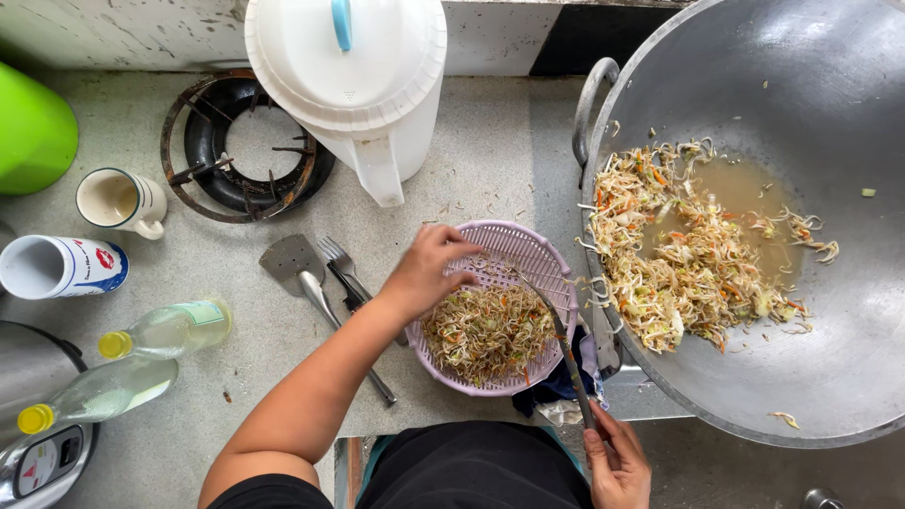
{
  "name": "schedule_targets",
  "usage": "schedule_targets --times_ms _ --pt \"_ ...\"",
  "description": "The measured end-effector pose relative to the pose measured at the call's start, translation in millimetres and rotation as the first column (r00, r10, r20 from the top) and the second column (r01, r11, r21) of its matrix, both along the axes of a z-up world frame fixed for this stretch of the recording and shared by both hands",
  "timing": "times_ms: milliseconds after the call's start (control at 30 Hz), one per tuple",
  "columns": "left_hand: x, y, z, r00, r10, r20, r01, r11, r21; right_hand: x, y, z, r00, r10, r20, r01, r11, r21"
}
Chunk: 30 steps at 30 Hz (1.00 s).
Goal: The person transfers noodles from a large wok into a smaller metal bowl and then into a purple plastic strainer using a metal spatula and a slotted spoon.
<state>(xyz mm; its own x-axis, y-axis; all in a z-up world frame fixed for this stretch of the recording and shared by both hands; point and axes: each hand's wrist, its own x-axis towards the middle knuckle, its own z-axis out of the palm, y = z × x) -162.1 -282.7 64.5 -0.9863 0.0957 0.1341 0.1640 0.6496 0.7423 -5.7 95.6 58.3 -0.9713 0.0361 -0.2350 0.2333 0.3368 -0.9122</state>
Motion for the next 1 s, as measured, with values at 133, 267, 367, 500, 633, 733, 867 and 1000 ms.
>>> schedule_targets --times_ms 133,267,367,500,633,733,867,1000 --pt "-18 -26 -26 0.966 0.222 0.132 -0.23 0.972 0.041 0 -3 3 0.999 -0.025 0.038 0.025 1.0 0.016" --pt "-45 -50 -41 0.93 0.29 0.224 -0.291 0.956 -0.031 2 -6 5 0.999 -0.035 0.038 0.035 0.999 0.005" --pt "-56 -52 -40 0.901 0.235 0.365 -0.192 0.97 -0.151 7 -8 5 0.998 -0.053 0.041 0.053 0.999 0.0" --pt "-68 -47 -35 0.884 0.176 0.433 -0.09 0.973 -0.211 8 -11 8 0.998 -0.058 0.031 0.059 0.998 -0.031" --pt "-77 -40 -37 0.956 0.132 0.261 -0.104 0.988 -0.118 7 -19 21 0.999 -0.024 -0.036 0.024 1.0 -0.017" --pt "-92 -31 -51 0.953 0.153 0.261 -0.12 0.983 -0.141 8 -19 34 0.999 -0.003 0.034 0.003 1.0 -0.004" --pt "-102 -40 -78 0.979 0.116 0.166 -0.092 0.985 -0.145 -3 -8 61 0.978 0.207 0.008 -0.206 0.976 -0.074" --pt "-100 -44 -97 0.989 0.086 0.121 -0.06 0.978 -0.201 -18 10 115 0.957 0.287 0.034 -0.284 0.956 -0.08"
